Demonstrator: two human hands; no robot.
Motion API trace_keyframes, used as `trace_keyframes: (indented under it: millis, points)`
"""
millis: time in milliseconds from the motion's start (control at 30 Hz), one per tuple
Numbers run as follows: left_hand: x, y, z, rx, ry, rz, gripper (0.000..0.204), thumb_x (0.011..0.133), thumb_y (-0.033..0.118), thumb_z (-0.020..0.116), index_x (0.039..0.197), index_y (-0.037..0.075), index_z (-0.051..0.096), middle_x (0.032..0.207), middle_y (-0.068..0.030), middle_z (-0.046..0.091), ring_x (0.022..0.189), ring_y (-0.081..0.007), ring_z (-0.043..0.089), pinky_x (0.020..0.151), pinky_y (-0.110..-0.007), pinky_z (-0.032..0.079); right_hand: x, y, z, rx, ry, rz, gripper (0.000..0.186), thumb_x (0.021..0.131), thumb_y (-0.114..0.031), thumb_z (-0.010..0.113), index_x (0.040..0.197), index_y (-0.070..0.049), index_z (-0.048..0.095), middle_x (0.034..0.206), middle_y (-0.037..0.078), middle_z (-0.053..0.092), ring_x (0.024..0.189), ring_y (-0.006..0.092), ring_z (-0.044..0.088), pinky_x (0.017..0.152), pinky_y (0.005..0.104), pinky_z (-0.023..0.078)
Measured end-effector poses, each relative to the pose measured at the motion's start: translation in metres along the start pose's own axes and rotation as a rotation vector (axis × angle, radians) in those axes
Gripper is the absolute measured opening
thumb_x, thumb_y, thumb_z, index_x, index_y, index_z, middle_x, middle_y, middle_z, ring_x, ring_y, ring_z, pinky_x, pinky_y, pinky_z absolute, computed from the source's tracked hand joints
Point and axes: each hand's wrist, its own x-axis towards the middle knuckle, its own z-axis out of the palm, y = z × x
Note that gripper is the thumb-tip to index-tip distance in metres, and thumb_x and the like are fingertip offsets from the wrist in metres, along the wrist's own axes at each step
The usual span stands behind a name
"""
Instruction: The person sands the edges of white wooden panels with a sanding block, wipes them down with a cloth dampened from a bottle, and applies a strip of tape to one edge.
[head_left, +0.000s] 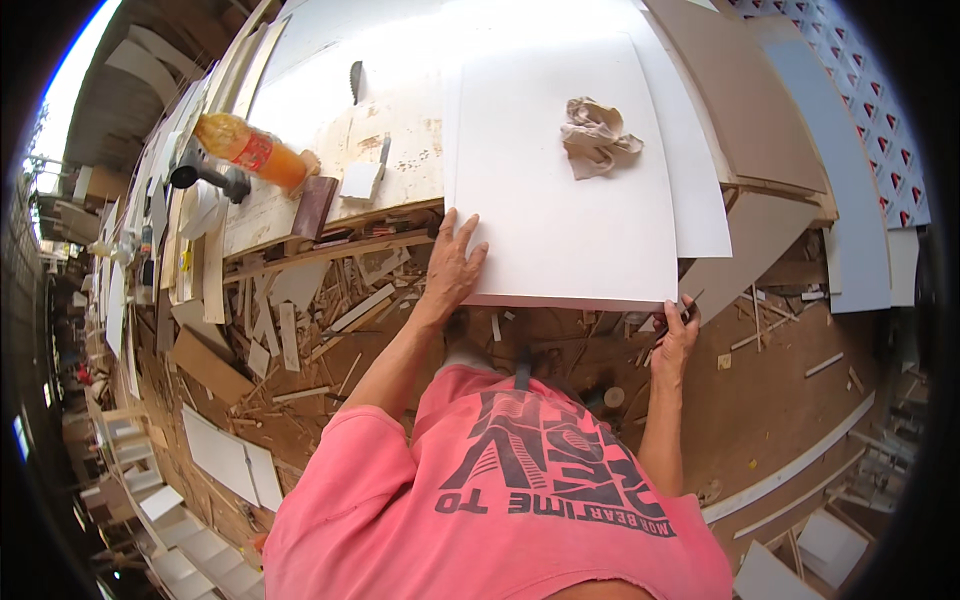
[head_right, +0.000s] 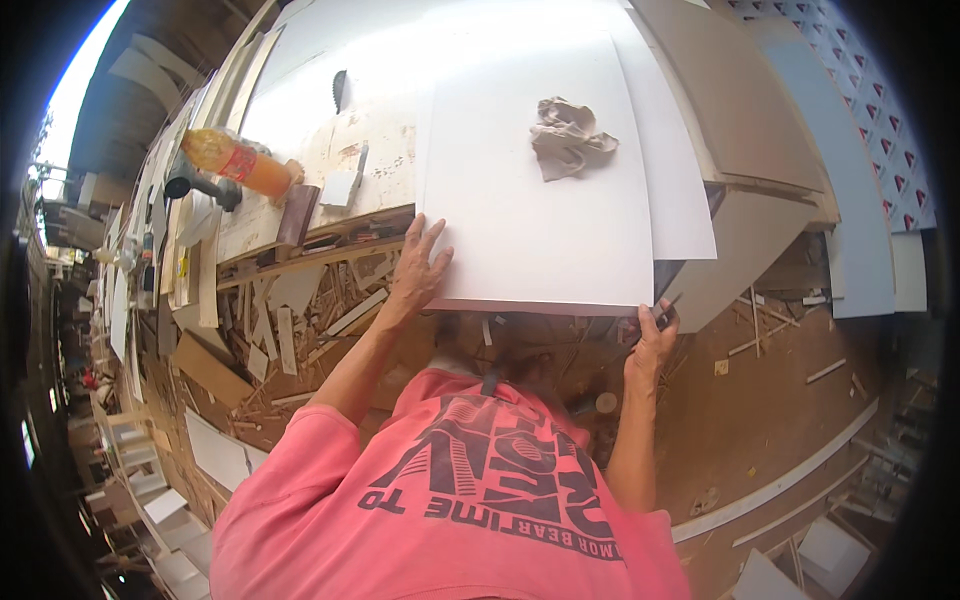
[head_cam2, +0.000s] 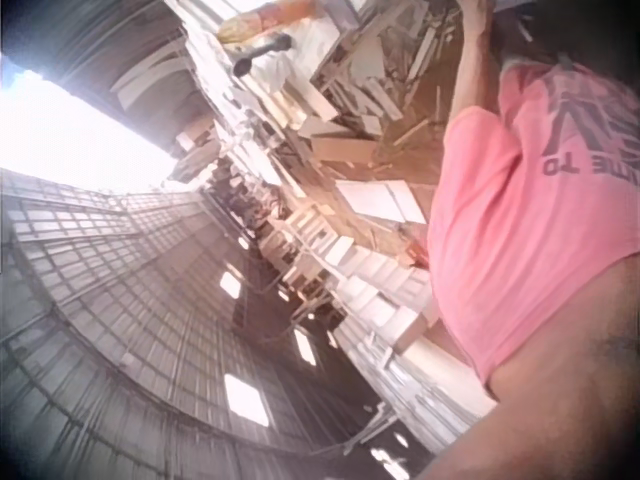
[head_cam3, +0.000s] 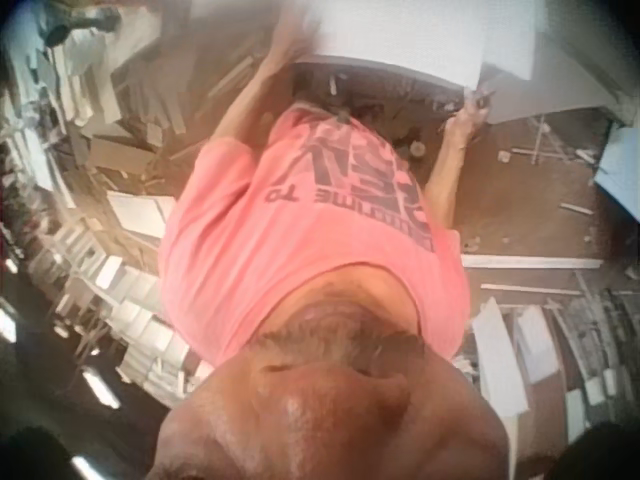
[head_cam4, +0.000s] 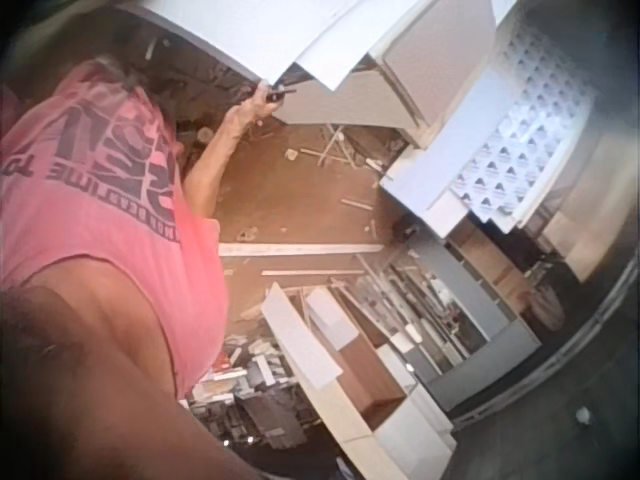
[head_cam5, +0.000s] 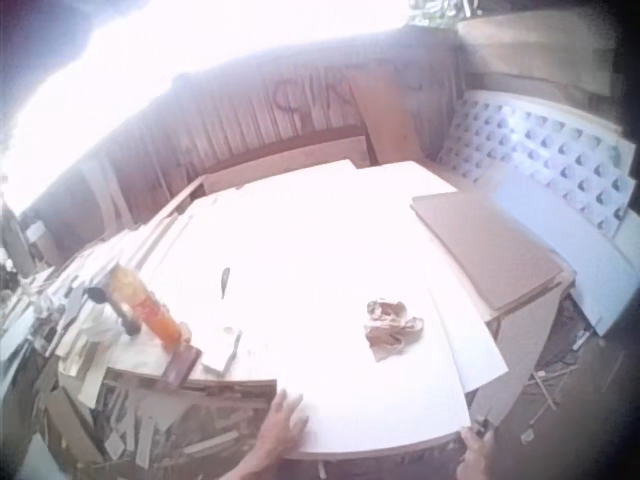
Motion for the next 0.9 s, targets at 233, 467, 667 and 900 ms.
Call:
trace_keyframes:
  millis: [233,467,667,900]
  points:
    - [0.011,0.005,-0.015,-0.123,-0.105,0.036,0.048,0.09,0.027,0.06,0.133,0.009,0.051,0.138,-0.0261,0.043,0.126,-0.0404,0.044,0.106,-0.043,0.037,0.031,-0.012,-0.005,-0.072,0.129,-0.077,0.056,0.084,-0.02,0.07,0.13,-0.003,0.042,0.104,0.008,0.057,0.083,0.0164,0.058,0.069,0.0319,0.045]
    - [0.047,-0.169,-0.113,0.387,0.14,-0.271,0.062,0.088,0.041,0.059,0.142,0.016,0.042,0.149,-0.0213,0.031,0.139,-0.0358,0.027,0.111,-0.054,0.023,-0.026,-0.035,0.029,-0.314,0.237,-0.152,0.047,0.093,-0.029,0.06,0.129,-0.001,0.047,0.096,0.003,0.052,0.073,0.01,0.052,0.062,0.0246,0.046]
    - [0.045,-0.265,-0.17,0.38,-0.02,-0.33,0.074,0.081,0.042,0.067,0.144,0.016,0.036,0.148,-0.0221,0.028,0.135,-0.0415,0.028,0.108,-0.056,0.027,-0.112,-0.03,0.253,-0.272,-0.264,-0.001,0.048,0.099,-0.032,0.051,0.133,0.002,0.046,0.084,0.001,0.049,0.068,0.0086,0.053,0.063,0.0263,0.049]
    - [0.049,-0.267,-0.206,0.156,-0.1,-0.198,0.072,0.082,0.03,0.068,0.143,0.009,0.037,0.146,-0.0245,0.03,0.134,-0.041,0.032,0.109,-0.049,0.03,-0.055,0.067,0.449,-0.926,-0.477,-0.385,0.079,0.085,-0.041,0.065,0.141,0.003,0.032,0.119,0.025,0.05,0.098,0.0317,0.058,0.086,0.0386,0.049]
